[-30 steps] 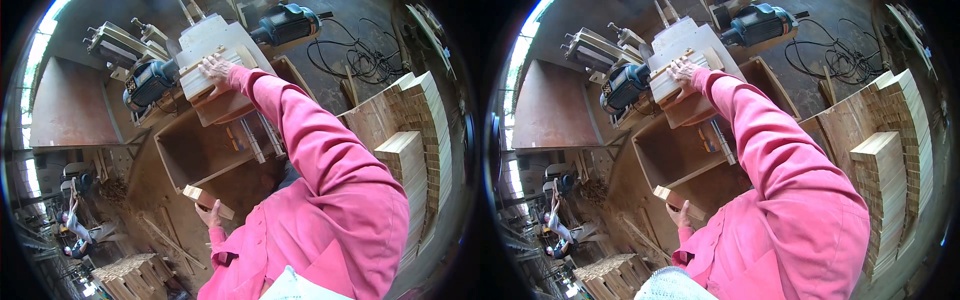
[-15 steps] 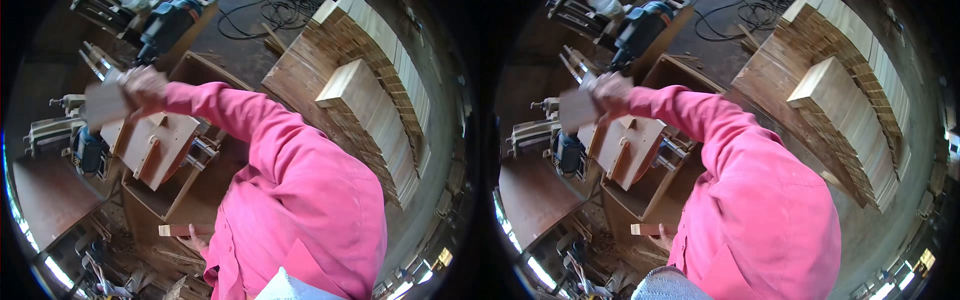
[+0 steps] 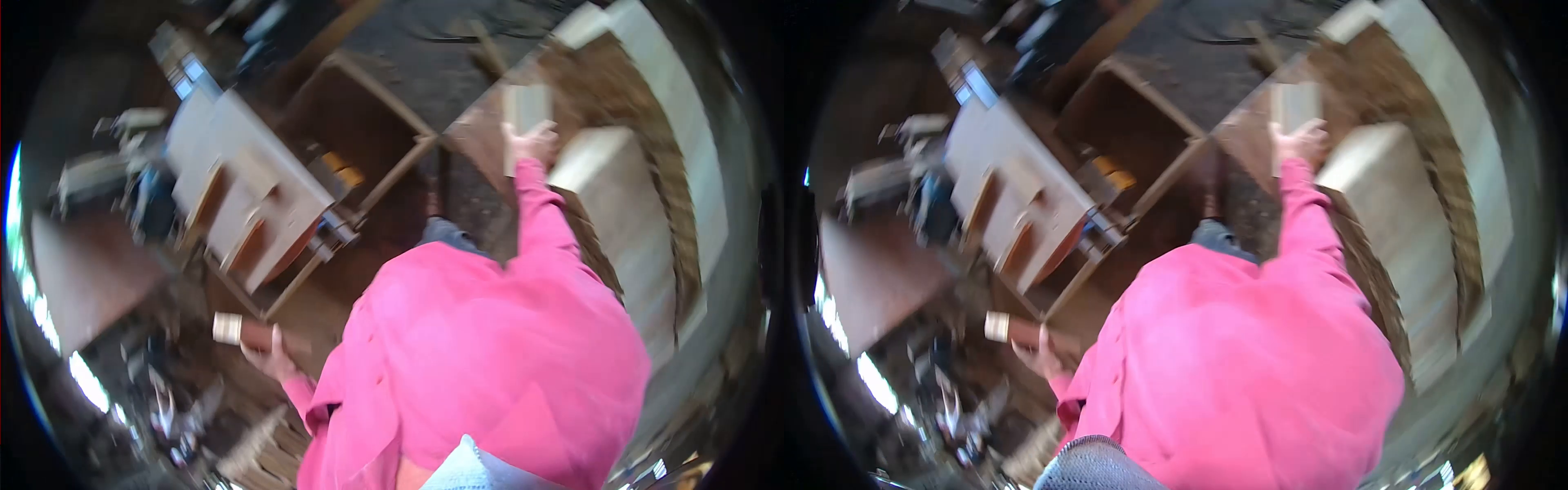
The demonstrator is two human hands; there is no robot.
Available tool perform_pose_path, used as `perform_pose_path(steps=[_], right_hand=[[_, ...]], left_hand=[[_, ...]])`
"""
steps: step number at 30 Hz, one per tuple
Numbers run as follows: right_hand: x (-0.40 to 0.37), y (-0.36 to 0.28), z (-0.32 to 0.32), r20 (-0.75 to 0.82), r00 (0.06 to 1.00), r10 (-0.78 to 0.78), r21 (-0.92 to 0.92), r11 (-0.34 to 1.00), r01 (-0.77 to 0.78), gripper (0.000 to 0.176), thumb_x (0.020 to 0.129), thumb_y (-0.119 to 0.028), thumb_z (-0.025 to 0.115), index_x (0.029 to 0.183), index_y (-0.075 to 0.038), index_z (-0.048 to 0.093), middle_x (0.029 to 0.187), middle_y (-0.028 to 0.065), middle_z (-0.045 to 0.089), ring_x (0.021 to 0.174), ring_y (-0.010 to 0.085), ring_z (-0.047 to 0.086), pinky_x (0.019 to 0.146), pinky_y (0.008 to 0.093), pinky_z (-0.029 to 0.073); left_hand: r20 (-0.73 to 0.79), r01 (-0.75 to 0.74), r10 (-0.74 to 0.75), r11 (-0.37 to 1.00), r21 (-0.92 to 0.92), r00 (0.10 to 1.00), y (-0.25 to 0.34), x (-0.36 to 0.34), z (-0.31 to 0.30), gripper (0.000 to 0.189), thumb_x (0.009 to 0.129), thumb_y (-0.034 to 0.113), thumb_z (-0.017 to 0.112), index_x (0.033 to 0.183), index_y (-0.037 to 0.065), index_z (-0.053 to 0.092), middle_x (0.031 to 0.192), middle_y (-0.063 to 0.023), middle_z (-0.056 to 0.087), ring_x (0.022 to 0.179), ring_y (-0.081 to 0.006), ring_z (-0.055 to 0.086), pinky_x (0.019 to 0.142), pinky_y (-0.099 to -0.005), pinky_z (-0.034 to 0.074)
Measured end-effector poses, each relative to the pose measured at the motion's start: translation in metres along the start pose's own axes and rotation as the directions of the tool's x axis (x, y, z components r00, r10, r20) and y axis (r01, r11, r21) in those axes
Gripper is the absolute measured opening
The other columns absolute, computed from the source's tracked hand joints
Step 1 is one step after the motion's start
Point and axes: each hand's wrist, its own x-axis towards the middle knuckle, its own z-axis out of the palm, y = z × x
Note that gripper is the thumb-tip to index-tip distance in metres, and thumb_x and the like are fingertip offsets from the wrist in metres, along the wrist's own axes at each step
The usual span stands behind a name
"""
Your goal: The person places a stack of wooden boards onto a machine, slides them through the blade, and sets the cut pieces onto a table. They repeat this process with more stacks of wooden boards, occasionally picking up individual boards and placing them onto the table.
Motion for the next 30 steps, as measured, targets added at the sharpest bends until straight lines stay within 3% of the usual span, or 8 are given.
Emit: perform_pose_path(steps=[3,5,8,12,15,19,26,30], right_hand=[[-0.023,-0.027,-0.020,-0.037,0.998,-0.045,-0.131,0.991,0.040,0.136,0.068,-0.093,0.066,0.159,0.003,0.035,0.160,0.0262,0.036,0.138,0.0445,0.052,0.108,0.0597,0.046],[-0.001,-0.023,0.036,-0.233,0.956,-0.181,-0.140,0.979,0.151,0.139,0.071,-0.097,0.060,0.164,0.001,0.029,0.170,0.0283,0.020,0.155,0.0437,0.030,0.116,0.0619,0.036],[-0.031,-0.084,-0.008,-0.286,0.888,-0.359,0.474,0.752,0.457,0.127,0.077,-0.083,0.072,0.160,0.005,0.034,0.167,0.0310,0.027,0.156,0.0445,0.027,0.124,0.0553,0.029],[-0.098,-0.196,-0.063,-0.534,0.293,-0.793,0.377,0.087,0.922,0.102,0.083,-0.065,0.079,0.147,0.010,0.051,0.148,0.0301,0.054,0.142,0.0427,0.050,0.120,0.0488,0.038],[-0.192,-0.267,-0.117,-0.515,-0.056,-0.855,0.447,-0.324,0.834,0.103,0.080,-0.064,0.082,0.147,0.007,0.052,0.148,0.0300,0.054,0.140,0.0431,0.052,0.118,0.0502,0.041],[-0.291,-0.338,-0.113,-0.426,-0.351,-0.834,0.338,-0.507,0.793,0.111,0.081,-0.074,0.076,0.153,0.005,0.045,0.152,0.0278,0.051,0.145,0.0432,0.045,0.122,0.0519,0.036],[-0.399,-0.410,-0.077,-0.130,-0.609,-0.782,0.243,-0.621,0.745,0.115,0.075,-0.077,0.077,0.154,0.001,0.045,0.147,0.0247,0.054,0.138,0.0420,0.050,0.119,0.0505,0.037],[-0.416,-0.413,-0.066,0.000,-0.584,-0.812,0.153,-0.577,0.802,0.115,0.072,-0.074,0.079,0.150,0.005,0.048,0.138,0.0228,0.058,0.132,0.0402,0.053,0.115,0.0506,0.038]], left_hand=[[0.084,-0.143,0.146,0.989,-0.040,0.986,0.041,0.038,0.003,0.104,0.066,0.009,0.099,0.151,-0.003,0.041,0.144,-0.0131,0.051,0.133,-0.0264,0.053,0.116,-0.0405,0.042],[0.116,-0.369,0.350,0.888,0.275,0.929,0.061,0.069,0.005,0.107,0.063,0.022,0.100,0.150,-0.002,0.043,0.143,-0.0177,0.053,0.132,-0.0329,0.054,0.115,-0.0438,0.043],[0.293,-0.530,0.443,0.682,0.503,0.847,0.126,0.110,0.025,0.111,0.059,0.034,0.099,0.149,-0.002,0.045,0.142,-0.0241,0.055,0.133,-0.0422,0.053,0.114,-0.0480,0.044],[0.507,-0.724,0.517,0.481,0.494,0.690,0.154,0.180,0.070,0.104,0.058,0.034,0.096,0.143,-0.002,0.048,0.136,-0.0215,0.058,0.130,-0.0400,0.055,0.112,-0.0464,0.046],[0.622,-0.762,0.441,0.368,0.532,0.647,0.159,0.222,0.108,0.107,0.054,0.034,0.095,0.143,-0.002,0.048,0.131,-0.0203,0.060,0.128,-0.0379,0.057,0.113,-0.0437,0.045],[0.732,-0.815,0.360,0.303,0.494,0.578,0.137,0.255,0.143,0.109,0.055,0.042,0.092,0.145,0.000,0.047,0.134,-0.0200,0.060,0.130,-0.0384,0.056,0.113,-0.0444,0.044],[0.625,-0.769,0.570,0.635,0.076,0.533,0.092,0.283,0.104,0.103,0.072,0.046,0.088,0.155,0.004,0.044,0.142,-0.0232,0.058,0.136,-0.0413,0.052,0.118,-0.0454,0.041],[0.435,-0.413,0.449,0.893,-0.180,0.781,0.038,0.285,0.069,0.078,0.098,0.043,0.070,0.157,0.002,0.042,0.155,-0.0187,0.051,0.145,-0.0297,0.047,0.122,-0.0387,0.034]])
